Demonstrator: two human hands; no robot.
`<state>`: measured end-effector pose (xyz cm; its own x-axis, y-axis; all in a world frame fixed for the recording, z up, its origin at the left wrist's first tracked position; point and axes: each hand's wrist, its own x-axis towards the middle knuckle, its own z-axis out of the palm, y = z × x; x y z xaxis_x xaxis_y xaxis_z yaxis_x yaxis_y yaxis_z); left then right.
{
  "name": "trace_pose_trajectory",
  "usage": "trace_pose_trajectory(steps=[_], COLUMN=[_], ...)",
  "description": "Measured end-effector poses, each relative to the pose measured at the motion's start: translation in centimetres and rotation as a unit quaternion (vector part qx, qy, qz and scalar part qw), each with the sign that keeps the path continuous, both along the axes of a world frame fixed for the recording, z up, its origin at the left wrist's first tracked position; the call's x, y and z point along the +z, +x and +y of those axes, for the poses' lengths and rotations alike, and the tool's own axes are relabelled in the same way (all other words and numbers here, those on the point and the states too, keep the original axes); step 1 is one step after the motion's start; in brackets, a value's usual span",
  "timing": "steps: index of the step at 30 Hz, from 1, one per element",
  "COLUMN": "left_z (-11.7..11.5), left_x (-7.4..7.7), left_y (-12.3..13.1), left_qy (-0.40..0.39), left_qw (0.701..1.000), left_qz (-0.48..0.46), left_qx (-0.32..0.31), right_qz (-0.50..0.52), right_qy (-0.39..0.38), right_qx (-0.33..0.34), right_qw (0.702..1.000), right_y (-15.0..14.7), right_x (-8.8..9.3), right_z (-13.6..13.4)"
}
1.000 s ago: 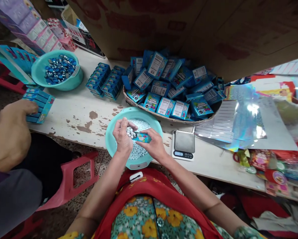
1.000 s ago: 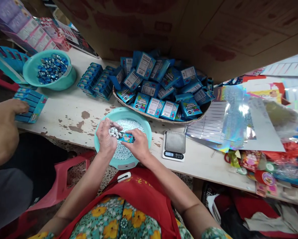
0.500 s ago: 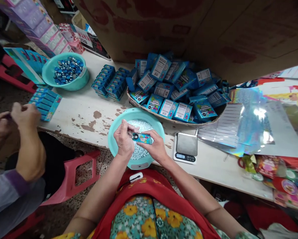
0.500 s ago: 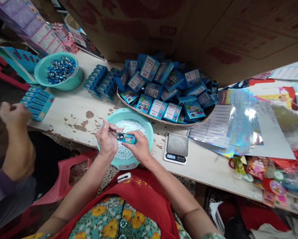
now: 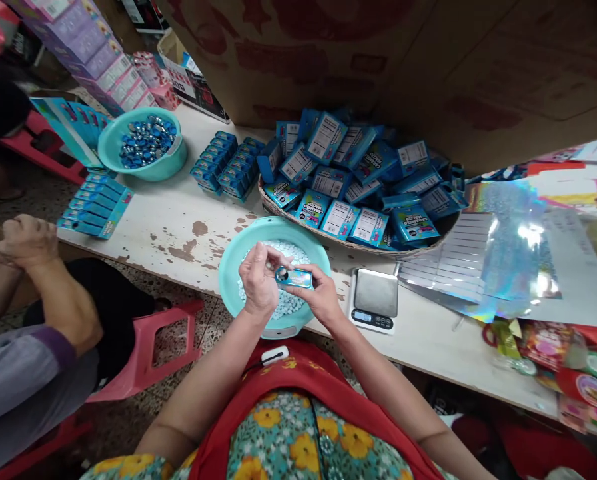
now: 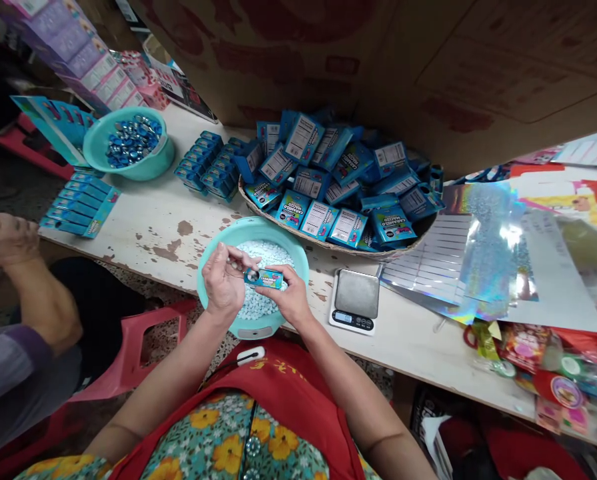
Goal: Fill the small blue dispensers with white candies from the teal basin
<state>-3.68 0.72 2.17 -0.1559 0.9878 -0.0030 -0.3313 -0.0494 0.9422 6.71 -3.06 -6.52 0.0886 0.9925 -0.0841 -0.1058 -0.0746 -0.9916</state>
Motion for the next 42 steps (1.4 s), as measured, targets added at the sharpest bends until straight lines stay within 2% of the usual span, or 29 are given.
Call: trace_pose_trajectory(steps=[5,12,16,21,30,33,35,38,40,42], left_z=[-0.2,-0.5,-0.3,-0.2,-0.9,-0.9,-0.8,-0.1,0.6,1.1], left_x=[-1.0,-2.9,-3.7,-3.5,-3.4,-3.3,-3.1,-3.5,-4.7,-6.8], left_y=[-0.1,-1.0,-1.3,-1.0,-0.2,-0.2,-0.4,-1.8,-3.6,-5.5], left_qy=[0.015,0.059,0.084,0.067,0.131,0.135,0.126,0.088,0.054,0.016], left_qw=[1.0,0.992,0.991,0.994,0.97,0.966,0.974,0.986,0.981,0.946], left_qz=[0.018,0.11,0.104,0.082,0.175,0.173,0.148,0.131,0.185,0.323], left_qx=[0.007,0.004,0.0,-0.021,-0.11,-0.133,-0.116,-0.047,0.002,0.013], right_qz=[-0.026,-0.071,-0.09,-0.107,-0.107,-0.105,-0.093,-0.056,-0.026,-0.011], right_qy=[0.013,0.018,0.03,0.038,0.033,0.03,0.027,0.025,0.031,0.04], right_qx=[0.005,-0.025,-0.033,-0.031,-0.057,-0.061,-0.057,-0.056,-0.053,-0.048], right_qw=[1.0,0.997,0.995,0.993,0.992,0.992,0.994,0.997,0.998,0.998], right_y=[-0.2,-1.0,-1.2,-1.2,-0.7,-0.4,-0.1,0.6,1.3,1.9], right_x=[0.0,0.0,-0.1,-0.5,-0.6,-0.7,-0.8,-1.0,-0.9,-0.9], right_z=[0.2,0.7,1.1,1.3,1.5,1.6,1.4,0.8,0.4,0.0])
